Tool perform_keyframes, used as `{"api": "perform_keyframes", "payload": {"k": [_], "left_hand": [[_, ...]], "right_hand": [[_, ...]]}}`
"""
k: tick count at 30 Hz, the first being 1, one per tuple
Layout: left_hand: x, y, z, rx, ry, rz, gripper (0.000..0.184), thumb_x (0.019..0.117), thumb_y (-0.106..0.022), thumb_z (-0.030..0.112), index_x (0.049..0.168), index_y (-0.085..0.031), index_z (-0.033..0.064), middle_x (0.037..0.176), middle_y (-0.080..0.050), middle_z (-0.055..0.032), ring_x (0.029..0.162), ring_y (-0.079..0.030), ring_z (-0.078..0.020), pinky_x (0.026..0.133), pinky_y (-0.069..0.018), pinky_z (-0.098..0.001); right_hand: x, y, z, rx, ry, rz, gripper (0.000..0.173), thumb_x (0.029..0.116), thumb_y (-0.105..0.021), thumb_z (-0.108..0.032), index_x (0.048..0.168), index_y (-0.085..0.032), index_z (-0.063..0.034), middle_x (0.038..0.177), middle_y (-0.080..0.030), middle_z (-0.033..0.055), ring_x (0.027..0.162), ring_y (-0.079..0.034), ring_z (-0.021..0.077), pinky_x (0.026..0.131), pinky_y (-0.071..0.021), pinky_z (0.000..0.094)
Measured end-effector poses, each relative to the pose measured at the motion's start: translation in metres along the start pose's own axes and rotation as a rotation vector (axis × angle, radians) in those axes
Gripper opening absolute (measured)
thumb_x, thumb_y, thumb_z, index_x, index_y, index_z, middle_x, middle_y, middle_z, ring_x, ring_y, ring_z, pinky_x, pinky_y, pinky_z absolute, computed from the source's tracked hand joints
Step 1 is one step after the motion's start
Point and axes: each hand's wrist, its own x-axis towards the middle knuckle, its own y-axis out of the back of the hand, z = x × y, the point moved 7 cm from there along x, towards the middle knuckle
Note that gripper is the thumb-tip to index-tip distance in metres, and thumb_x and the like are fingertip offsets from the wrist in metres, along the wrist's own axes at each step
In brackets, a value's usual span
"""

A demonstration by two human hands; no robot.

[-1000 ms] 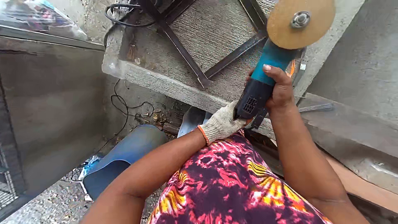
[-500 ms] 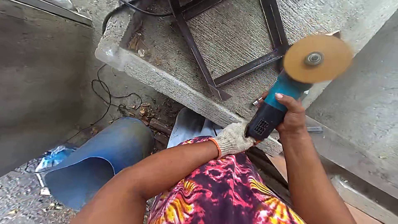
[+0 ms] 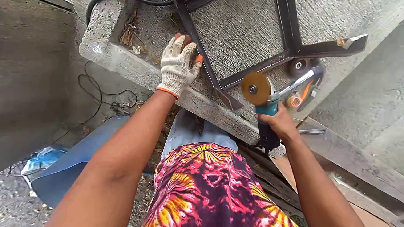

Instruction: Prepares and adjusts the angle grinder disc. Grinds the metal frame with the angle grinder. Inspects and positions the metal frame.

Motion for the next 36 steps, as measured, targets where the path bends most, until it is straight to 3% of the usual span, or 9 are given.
{"api": "perform_keyframes", "payload": {"k": [4, 7, 11, 13, 15, 18, 28, 32, 36], "left_hand": [[0.038, -0.029, 0.012, 0.075, -0.179, -0.249, 0.048, 0.0983, -0.053, 0.049, 0.137, -0.063, 0.0221, 0.161, -0.042, -0.0103, 0.156, -0.022, -0.0389, 0.125, -0.0162, -0.0606], [0.045, -0.055, 0.008, -0.064, -0.129, -0.445, 0.045, 0.0985, -0.053, 0.047, 0.135, -0.065, 0.0251, 0.153, -0.053, -0.0029, 0.155, -0.025, -0.0368, 0.121, -0.0275, -0.0594], [0.025, 0.01, 0.03, -0.439, 0.057, -0.012, 0.038, 0.0994, -0.06, 0.032, 0.13, -0.067, 0.0099, 0.132, -0.067, -0.0097, 0.127, -0.061, -0.0222, 0.108, -0.0495, -0.0423], [-0.017, 0.067, 0.079, -0.639, -0.1, 0.198, 0.04, 0.0921, -0.065, 0.03, 0.118, -0.068, -0.0003, 0.117, -0.068, -0.0166, 0.105, -0.067, -0.0235, 0.09, -0.0585, -0.041], [-0.073, 0.1, 0.149, -0.656, -0.376, 0.082, 0.048, 0.0882, -0.069, 0.05, 0.109, -0.074, 0.007, 0.111, -0.069, -0.0155, 0.102, -0.067, -0.026, 0.087, -0.0576, -0.0449], [-0.128, 0.081, 0.223, -0.392, -0.668, -0.412, 0.067, 0.0871, -0.064, 0.069, 0.142, -0.059, 0.0319, 0.143, -0.059, -0.0143, 0.121, -0.062, -0.033, 0.093, -0.0548, -0.0518], [-0.141, 0.146, 0.219, -0.31, -1.261, -0.028, 0.037, 0.1047, -0.053, 0.041, 0.118, -0.07, 0.0099, 0.11, -0.068, -0.0149, 0.08, -0.068, -0.0291, 0.061, -0.0562, -0.0408], [-0.138, 0.168, 0.194, -0.415, -1.055, -0.151, 0.071, 0.0871, -0.064, 0.07, 0.132, -0.065, 0.0158, 0.129, -0.064, -0.019, 0.1, -0.07, -0.0331, 0.076, -0.0599, -0.0482], [-0.123, 0.159, 0.153, -0.721, -0.27, -0.64, 0.082, 0.0814, -0.074, 0.064, 0.145, -0.051, 0.0177, 0.134, -0.062, -0.007, 0.101, -0.069, -0.0204, 0.086, -0.0599, -0.0465]], "right_hand": [[-0.001, -0.001, 0.002, 0.009, -0.016, 0.0, 0.085, 0.0637, -0.087, -0.021, 0.138, -0.049, -0.0053, 0.113, -0.069, 0.0095, 0.098, -0.071, 0.0164, 0.085, -0.0612, 0.0375], [-0.009, 0.001, 0.004, 0.126, -0.044, 0.02, 0.084, 0.0663, -0.086, -0.018, 0.139, -0.047, -0.0033, 0.111, -0.069, 0.0117, 0.093, -0.072, 0.0188, 0.081, -0.0632, 0.038], [-0.03, 0.006, -0.005, 0.42, -0.107, 0.086, 0.074, 0.0761, -0.077, -0.012, 0.14, -0.041, -0.0024, 0.101, -0.07, 0.0163, 0.08, -0.074, 0.0263, 0.071, -0.0654, 0.0429], [-0.043, 0.011, -0.016, 0.557, -0.116, 0.128, 0.066, 0.0811, -0.072, -0.011, 0.14, -0.043, -0.0049, 0.095, -0.071, 0.0164, 0.076, -0.074, 0.0276, 0.069, -0.0652, 0.044], [-0.058, 0.015, -0.033, 0.663, -0.108, 0.164, 0.053, 0.0879, -0.068, -0.013, 0.136, -0.046, -0.0072, 0.09, -0.072, 0.0139, 0.073, -0.073, 0.0254, 0.065, -0.0644, 0.0421], [-0.076, 0.015, -0.062, 0.794, -0.089, 0.182, 0.044, 0.0913, -0.068, -0.023, 0.13, -0.051, -0.0095, 0.089, -0.071, 0.0123, 0.071, -0.071, 0.023, 0.06, -0.062, 0.04], [-0.148, -0.006, -0.13, 0.934, 0.1, 0.341, 0.046, 0.0939, -0.067, -0.026, 0.133, -0.048, -0.0101, 0.093, -0.07, 0.0145, 0.072, -0.071, 0.0255, 0.061, -0.0615, 0.0408], [-0.165, -0.023, -0.144, 1.027, 0.247, 0.319, 0.044, 0.0907, -0.066, -0.027, 0.128, -0.051, -0.0082, 0.089, -0.07, 0.0139, 0.071, -0.07, 0.0236, 0.06, -0.0611, 0.0397], [-0.183, -0.045, -0.164, 1.111, 0.362, 0.269, 0.043, 0.0851, -0.066, -0.025, 0.122, -0.053, -0.0071, 0.087, -0.07, 0.0146, 0.07, -0.071, 0.0236, 0.063, -0.0619, 0.0407]]}}
